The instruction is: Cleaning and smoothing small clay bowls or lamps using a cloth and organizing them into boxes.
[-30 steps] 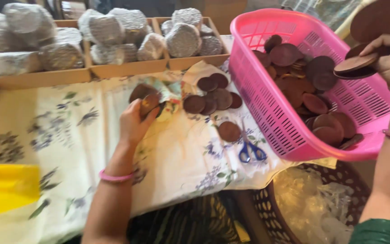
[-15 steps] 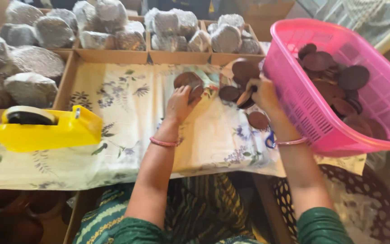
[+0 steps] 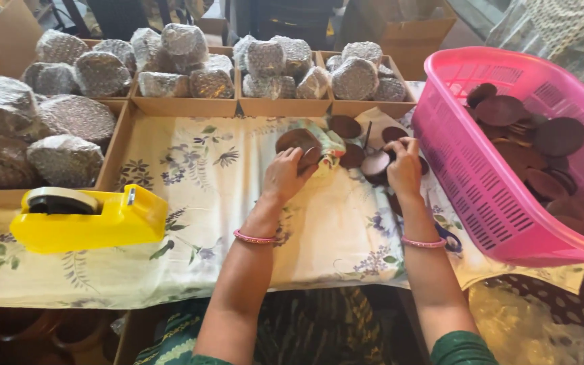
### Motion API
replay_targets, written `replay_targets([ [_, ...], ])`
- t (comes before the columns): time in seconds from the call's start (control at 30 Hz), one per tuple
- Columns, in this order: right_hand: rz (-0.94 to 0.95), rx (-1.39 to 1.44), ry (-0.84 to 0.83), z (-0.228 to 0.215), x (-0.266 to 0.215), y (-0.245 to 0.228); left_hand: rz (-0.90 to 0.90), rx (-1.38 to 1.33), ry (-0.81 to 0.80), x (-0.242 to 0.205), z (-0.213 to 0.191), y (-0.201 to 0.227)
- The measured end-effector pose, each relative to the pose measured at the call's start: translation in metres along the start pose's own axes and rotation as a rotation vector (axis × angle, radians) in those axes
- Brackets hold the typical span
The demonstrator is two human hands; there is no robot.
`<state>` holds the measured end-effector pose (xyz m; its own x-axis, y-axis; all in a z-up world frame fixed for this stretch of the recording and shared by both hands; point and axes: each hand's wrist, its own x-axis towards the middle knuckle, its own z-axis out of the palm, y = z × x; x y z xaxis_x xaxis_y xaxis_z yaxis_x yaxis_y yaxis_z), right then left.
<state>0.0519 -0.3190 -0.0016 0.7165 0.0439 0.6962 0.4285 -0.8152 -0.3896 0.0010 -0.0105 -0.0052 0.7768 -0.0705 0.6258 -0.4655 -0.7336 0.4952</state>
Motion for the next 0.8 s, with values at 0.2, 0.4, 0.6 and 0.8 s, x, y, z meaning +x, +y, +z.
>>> replay_targets([
  [0.2,-0.086,-0.661,0.033,-0.005,0.017,-0.067,-0.052,-0.134,0.208,0.006,-0.002,0.003],
  [0.4,-0.266,-0.015,-0.393,0.072,0.029,-0.134,-0.355,-0.403,0.419,0.006,0.008,-0.021],
  [0.6,-0.358,-0.205,-0.409,0.119,-0.002,-0.119,-0.513,-1.112,0.643,0.014,0.027,-0.057],
  [0.8,-0.286,0.178,-0.412,0.113,-0.005,-0.103,-0.583,-1.290,0.626,0.007,0.023,-0.050],
])
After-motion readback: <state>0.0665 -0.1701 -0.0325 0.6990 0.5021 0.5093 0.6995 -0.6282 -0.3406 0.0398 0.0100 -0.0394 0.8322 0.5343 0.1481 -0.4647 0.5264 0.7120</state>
